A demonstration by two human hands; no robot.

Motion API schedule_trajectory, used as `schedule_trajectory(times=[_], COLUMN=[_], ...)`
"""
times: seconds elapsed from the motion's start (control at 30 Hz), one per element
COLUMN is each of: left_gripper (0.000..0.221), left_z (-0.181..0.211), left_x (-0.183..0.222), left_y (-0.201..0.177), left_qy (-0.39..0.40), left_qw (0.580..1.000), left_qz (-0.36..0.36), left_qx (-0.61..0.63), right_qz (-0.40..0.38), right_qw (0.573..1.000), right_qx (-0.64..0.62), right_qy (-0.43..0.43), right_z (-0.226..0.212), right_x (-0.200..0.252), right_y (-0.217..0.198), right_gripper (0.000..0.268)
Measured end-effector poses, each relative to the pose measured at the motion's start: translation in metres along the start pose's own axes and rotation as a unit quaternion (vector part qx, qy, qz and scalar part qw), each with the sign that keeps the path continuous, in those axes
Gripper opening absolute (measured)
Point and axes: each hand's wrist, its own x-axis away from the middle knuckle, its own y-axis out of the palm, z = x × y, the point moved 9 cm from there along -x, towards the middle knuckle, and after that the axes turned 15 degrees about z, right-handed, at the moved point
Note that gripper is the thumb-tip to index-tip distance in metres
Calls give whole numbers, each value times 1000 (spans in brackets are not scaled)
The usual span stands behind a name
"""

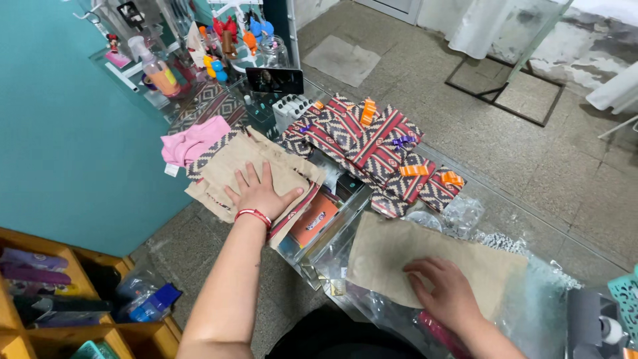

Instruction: The person wraps small rectangular boxes in patterned fabric, folds the edges, and secures them with decorative ribbons. They handle multiple items one at a time, placing finished packages on a glass counter.

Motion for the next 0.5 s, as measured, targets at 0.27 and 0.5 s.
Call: schedule_trajectory(times=[0.27, 0.5], left_gripper=[85, 43], left_z=[21, 99], left_x=[7, 82], left_y=[-34, -47], left_qy=[90, 307], left_qw=[984, 905], left_qz=[151, 264], left_qx=[-7, 132], right_qz=[109, -34], right_qw=[982, 973], right_qx=[148, 228], right_qy=[-33, -17], right_z=[36, 46], right_x=[-73, -94], right_y=[-32, -4], right_gripper=[40, 60])
